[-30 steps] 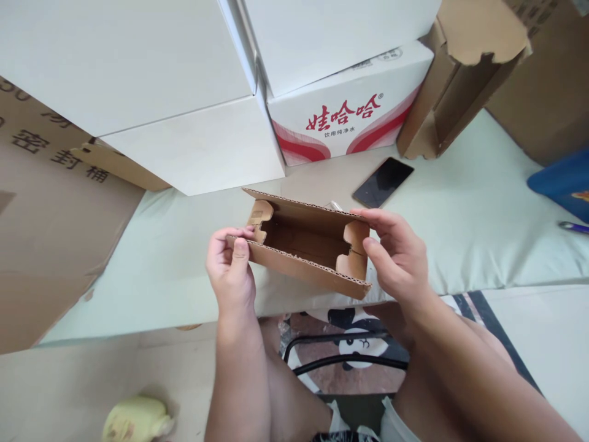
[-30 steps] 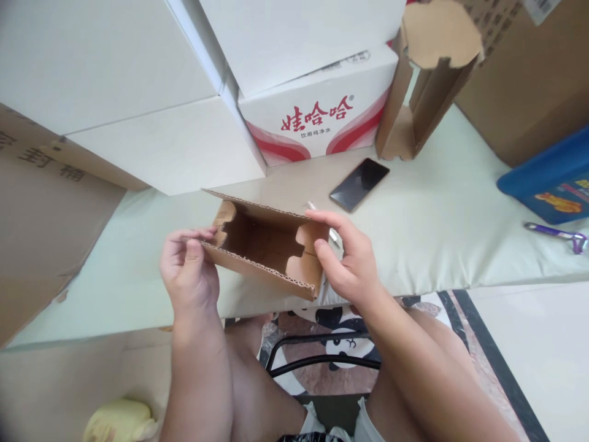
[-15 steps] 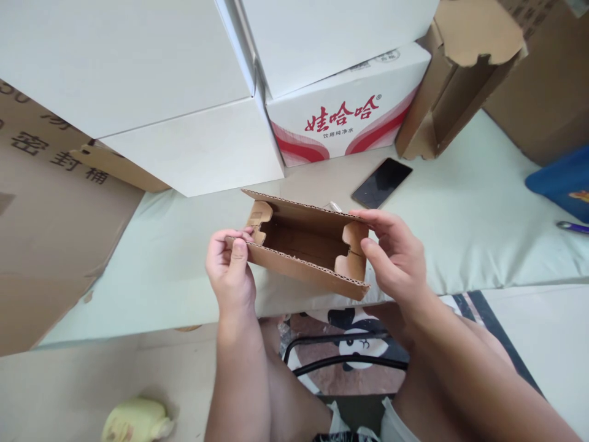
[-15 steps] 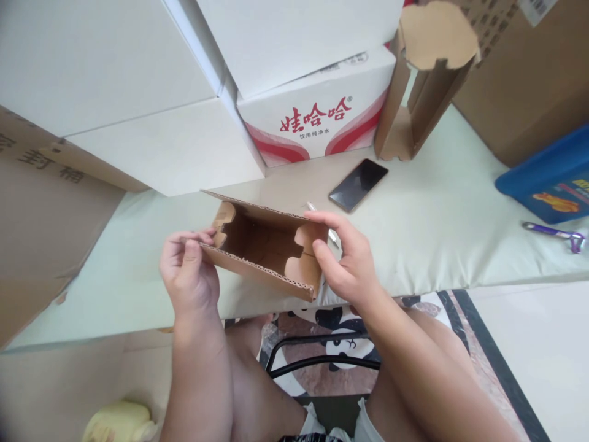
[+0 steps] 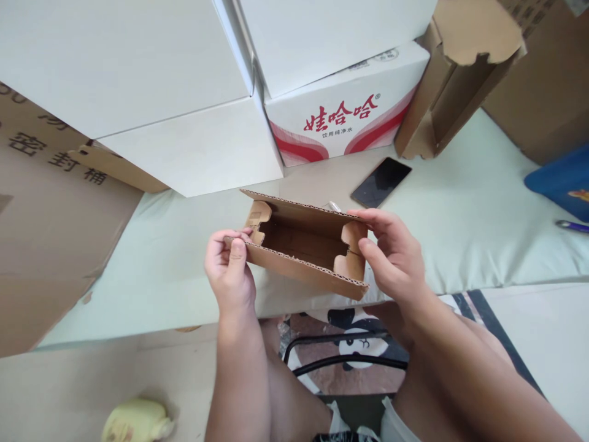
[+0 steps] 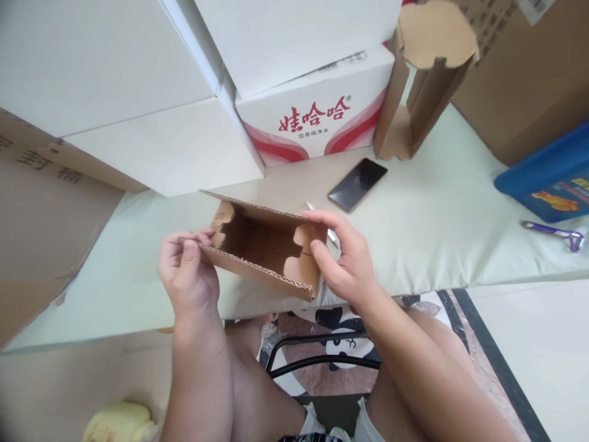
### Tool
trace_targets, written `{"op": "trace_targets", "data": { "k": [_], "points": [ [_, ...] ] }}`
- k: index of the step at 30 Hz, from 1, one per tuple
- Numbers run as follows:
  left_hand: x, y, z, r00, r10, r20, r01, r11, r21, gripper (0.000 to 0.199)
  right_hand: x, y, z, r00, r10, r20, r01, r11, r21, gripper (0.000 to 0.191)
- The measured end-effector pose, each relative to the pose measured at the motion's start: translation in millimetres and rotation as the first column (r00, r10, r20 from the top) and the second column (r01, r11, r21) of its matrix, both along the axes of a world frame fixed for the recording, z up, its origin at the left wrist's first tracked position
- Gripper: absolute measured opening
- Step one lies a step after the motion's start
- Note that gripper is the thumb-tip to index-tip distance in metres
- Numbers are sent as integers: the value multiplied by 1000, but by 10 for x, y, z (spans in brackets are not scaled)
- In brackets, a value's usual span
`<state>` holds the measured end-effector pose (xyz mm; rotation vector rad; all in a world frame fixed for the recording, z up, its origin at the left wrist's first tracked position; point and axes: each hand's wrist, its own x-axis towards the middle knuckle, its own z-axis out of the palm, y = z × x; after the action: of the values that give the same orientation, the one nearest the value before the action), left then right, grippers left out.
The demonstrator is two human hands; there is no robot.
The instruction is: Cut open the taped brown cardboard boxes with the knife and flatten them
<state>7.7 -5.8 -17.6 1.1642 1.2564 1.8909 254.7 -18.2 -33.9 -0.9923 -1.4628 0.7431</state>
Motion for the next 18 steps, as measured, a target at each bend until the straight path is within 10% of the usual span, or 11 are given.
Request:
{"op": "trace_targets", "data": {
  "k": [18],
  "points": [
    [43,19,18,999,48,-17,-49,999,-15,42,-11,5,-1,1000,3,21,-3,1000,3,37]
  ]
}}
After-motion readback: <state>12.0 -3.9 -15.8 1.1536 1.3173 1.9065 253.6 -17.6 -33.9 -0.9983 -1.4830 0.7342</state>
